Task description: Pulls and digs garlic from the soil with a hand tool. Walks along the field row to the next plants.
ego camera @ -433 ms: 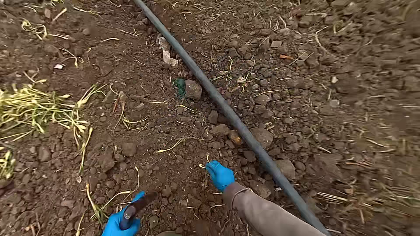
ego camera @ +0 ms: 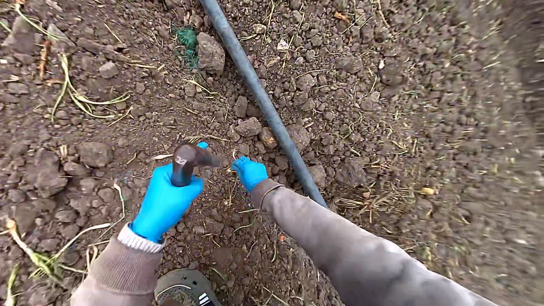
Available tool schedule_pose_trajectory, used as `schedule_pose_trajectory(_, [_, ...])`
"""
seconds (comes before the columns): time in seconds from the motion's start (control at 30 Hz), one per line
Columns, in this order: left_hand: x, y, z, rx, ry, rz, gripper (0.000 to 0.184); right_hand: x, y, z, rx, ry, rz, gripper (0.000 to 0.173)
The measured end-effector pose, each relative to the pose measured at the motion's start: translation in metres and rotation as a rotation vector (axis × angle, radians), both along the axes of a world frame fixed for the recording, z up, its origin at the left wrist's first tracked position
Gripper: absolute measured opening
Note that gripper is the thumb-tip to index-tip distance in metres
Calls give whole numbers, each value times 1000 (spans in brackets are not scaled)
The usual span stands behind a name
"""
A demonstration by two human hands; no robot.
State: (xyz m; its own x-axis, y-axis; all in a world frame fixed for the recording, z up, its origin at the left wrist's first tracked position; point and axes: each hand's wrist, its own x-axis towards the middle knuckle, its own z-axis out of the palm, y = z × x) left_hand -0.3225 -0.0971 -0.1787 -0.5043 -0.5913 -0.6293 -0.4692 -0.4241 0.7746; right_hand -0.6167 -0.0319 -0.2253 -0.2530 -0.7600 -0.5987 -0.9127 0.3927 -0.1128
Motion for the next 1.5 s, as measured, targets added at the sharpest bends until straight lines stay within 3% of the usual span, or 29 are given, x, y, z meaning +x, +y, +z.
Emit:
schedule_pose_trajectory(0.07, [-48, -1, -2, 50, -124, -18, 1, 16, -12, 1, -52, -51, 20, 30])
schedule_pose_trajectory(0.13, [-48, 9, -13, 26, -125, 5, 6, 40, -13, -11, -66, -97, 28, 28])
schedule_pose_trajectory(0.23, [-22, 5, 31, 12, -91, 81, 12, 75, 0, -32, 89, -159, 79, 28])
schedule_pose_trajectory(0.3, [9, 13, 61, -69, -25, 225, 6, 90, 9, -35, 125, -86, 107, 31])
schedule_pose_trajectory(0.33, [24, 23, 67, -108, 3, 295, 14, 93, 12, -32, 130, -45, 102, 38])
schedule_pose_trajectory(0.37, [36, 33, 66, -129, 8, 346, 6, 94, 14, -26, 139, -18, 84, 47])
schedule_pose_trajectory(0.43, [57, 43, 49, -87, -47, 363, 8, 89, 10, -13, 150, 22, 36, 60])
schedule_pose_trajectory(0.53, [74, 27, 40, 46, -53, 315, 11, 79, 4, 2, 113, -9, -8, 45])
schedule_pose_trajectory(0.7, [49, 1, 96, -53, 31, 325, 10, 71, -3, 13, -66, -127, 162, 30])
schedule_pose_trajectory(0.8, [24, 11, 64, 30, -152, 239, 12, 91, -24, 34, -89, -202, 276, 28])
schedule_pose_trajectory(0.9, [33, 28, 21, 170, -89, 343, 12, 127, -44, 35, 84, -199, 377, 29])
schedule_pose_trajectory(1.0, [59, 32, 54, 160, -16, 493, 7, 156, -39, 8, 330, -219, 461, 31])
schedule_pose_trajectory(1.1, [89, 52, 98, 9, -92, 536, 8, 162, -23, 0, 274, -212, 422, 36])
schedule_pose_trajectory(1.2, [113, 71, 73, 11, -94, 589, 8, 149, -15, 9, 83, -252, 344, 61])
schedule_pose_trajectory(1.27, [129, 70, 53, 90, -24, 626, 8, 144, -17, 17, 78, -285, 312, 59])
schedule_pose_trajectory(1.33, [139, 52, 66, 70, 8, 603, 11, 143, -22, 18, 85, -281, 287, 48])
schedule_pose_trajectory(1.43, [136, 29, 112, -73, 32, 421, 22, 146, -24, 22, 137, -239, 371, 34])
schedule_pose_trajectory(1.5, [115, 17, 119, -146, -103, 256, 28, 148, -28, 29, 106, -261, 426, 30])
